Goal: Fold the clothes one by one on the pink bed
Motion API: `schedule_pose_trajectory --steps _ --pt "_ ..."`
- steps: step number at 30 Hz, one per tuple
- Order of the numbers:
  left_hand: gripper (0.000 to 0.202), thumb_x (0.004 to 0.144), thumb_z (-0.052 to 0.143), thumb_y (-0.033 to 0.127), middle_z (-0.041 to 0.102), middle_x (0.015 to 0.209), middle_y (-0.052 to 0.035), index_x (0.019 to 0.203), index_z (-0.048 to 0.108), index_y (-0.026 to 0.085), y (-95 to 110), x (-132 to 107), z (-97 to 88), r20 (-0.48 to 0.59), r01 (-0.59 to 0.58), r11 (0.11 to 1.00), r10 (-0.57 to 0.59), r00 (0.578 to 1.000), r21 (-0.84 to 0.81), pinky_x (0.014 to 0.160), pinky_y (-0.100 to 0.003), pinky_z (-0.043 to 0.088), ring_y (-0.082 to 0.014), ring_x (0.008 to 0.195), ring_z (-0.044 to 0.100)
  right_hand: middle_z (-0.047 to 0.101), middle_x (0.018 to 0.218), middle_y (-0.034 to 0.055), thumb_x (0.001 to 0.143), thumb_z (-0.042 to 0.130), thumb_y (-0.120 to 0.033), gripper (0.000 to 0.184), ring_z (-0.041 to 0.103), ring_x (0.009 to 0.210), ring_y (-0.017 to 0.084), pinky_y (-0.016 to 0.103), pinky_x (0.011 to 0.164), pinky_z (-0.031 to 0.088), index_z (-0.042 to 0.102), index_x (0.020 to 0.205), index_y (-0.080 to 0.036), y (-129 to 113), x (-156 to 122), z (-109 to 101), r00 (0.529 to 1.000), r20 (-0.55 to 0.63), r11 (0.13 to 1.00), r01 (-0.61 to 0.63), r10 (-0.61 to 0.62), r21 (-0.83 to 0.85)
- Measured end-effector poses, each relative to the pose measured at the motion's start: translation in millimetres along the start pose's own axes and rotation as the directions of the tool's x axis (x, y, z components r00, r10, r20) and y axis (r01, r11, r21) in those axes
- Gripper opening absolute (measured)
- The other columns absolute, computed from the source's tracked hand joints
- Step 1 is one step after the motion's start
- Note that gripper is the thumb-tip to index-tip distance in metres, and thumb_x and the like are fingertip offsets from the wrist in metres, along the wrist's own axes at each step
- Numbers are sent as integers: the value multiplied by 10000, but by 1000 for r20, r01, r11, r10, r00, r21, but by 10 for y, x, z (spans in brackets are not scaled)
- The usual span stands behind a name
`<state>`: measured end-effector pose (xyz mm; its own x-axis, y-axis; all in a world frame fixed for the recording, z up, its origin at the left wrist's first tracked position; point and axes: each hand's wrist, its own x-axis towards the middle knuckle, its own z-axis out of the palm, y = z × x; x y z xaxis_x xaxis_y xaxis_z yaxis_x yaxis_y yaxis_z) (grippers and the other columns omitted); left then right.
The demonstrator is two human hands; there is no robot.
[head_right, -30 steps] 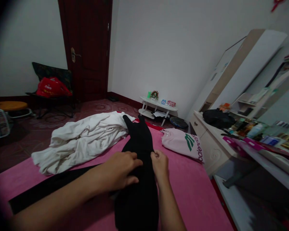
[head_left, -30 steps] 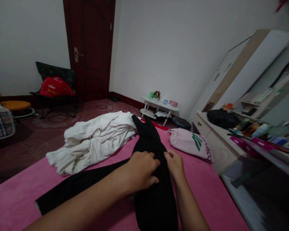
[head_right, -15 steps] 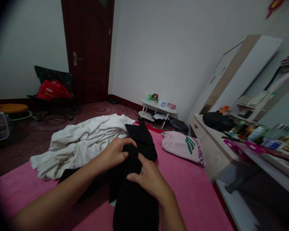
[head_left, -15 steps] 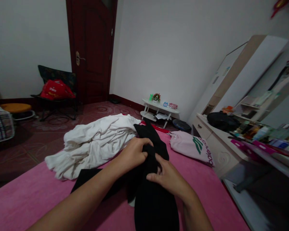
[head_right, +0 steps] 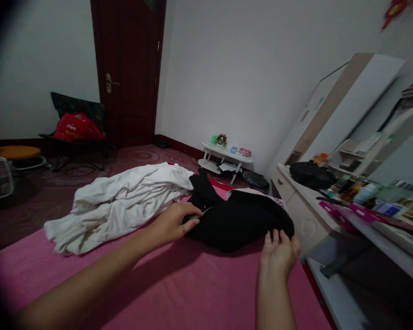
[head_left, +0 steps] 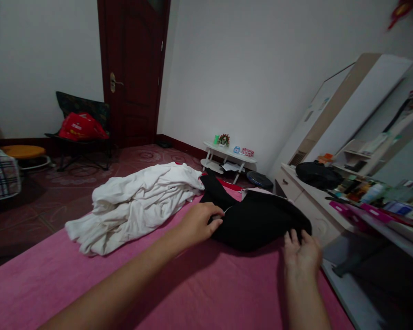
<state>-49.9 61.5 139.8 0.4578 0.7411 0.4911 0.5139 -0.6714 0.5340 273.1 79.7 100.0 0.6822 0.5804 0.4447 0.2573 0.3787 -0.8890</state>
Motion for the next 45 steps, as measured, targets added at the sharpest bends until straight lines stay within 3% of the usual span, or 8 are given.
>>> schedule_pose_trajectory --steps 5,10,14,20,30,33,37,45 --pt "664 739 695 332 576 1223 -107 1353 473 211 -286 -104 419 186 65 993 -82 979 96 920 -361 463 -260 1071 584 373 1456 95 710 594 -321 687 445 1303 255 451 1016 433 374 1358 -265 -72 -200 225 987 -161 998 8 1 55" --pt "790 718 705 400 509 1328 -145 1415 398 189 -512 -197 624 261 62 990 -94 961 129 991 -412 414 -304 1183 522 548 1311 132 789 527 -407 551 493 1236 266 442 1061 356 516 1280 -158 263 -320 287 989 116 946 125 -94 -298" --pt "807 681 729 469 494 1358 -125 1392 444 214 -645 -202 613 298 22 998 -39 954 60 1012 -409 404 -299 1203 512 520 1346 155 805 486 -411 536 425 1276 309 471 1067 317 552 1260 -134 712 -455 197 905 425 696 292 21 -656" --pt "1115 475 853 370 386 1473 -156 1450 343 188 -794 -146 434 513 26 1000 -26 858 7 1090 -400 322 -323 1335 386 489 1390 116 868 397 -336 495 426 1283 286 437 1024 372 519 1309 -146 845 -471 123 863 499 586 365 78 -723" --pt "390 685 691 370 674 1017 -82 1014 655 163 -881 -189 519 74 294 942 -309 948 165 814 -321 479 -255 922 637 180 1525 169 794 447 -131 730 637 1002 234 359 841 494 235 1485 -240 716 -440 68 956 285 516 275 -61 -811" --pt "549 634 747 399 631 1151 -118 1102 626 137 -935 -252 471 131 225 963 -245 961 147 931 -356 449 -286 1047 598 372 1433 160 755 463 -53 831 622 1033 271 371 788 501 193 1505 -289 618 -242 -1 900 415 287 366 133 -885" --pt "941 536 827 373 421 1437 -158 1359 444 126 -1080 -398 340 407 100 994 -77 910 -36 1106 -374 312 -296 1312 408 564 1233 137 760 528 -51 711 632 1019 260 362 824 478 399 1427 -260 477 27 -127 816 461 210 411 349 -887" --pt "306 732 534 133 658 1147 -64 1007 661 174 -1018 -570 445 163 184 968 -156 974 -171 1073 -383 347 -253 1221 496 650 1107 126 799 592 -163 348 633 981 274 380 815 446 635 1143 -200 264 -229 -392 814 498 197 458 298 -867"
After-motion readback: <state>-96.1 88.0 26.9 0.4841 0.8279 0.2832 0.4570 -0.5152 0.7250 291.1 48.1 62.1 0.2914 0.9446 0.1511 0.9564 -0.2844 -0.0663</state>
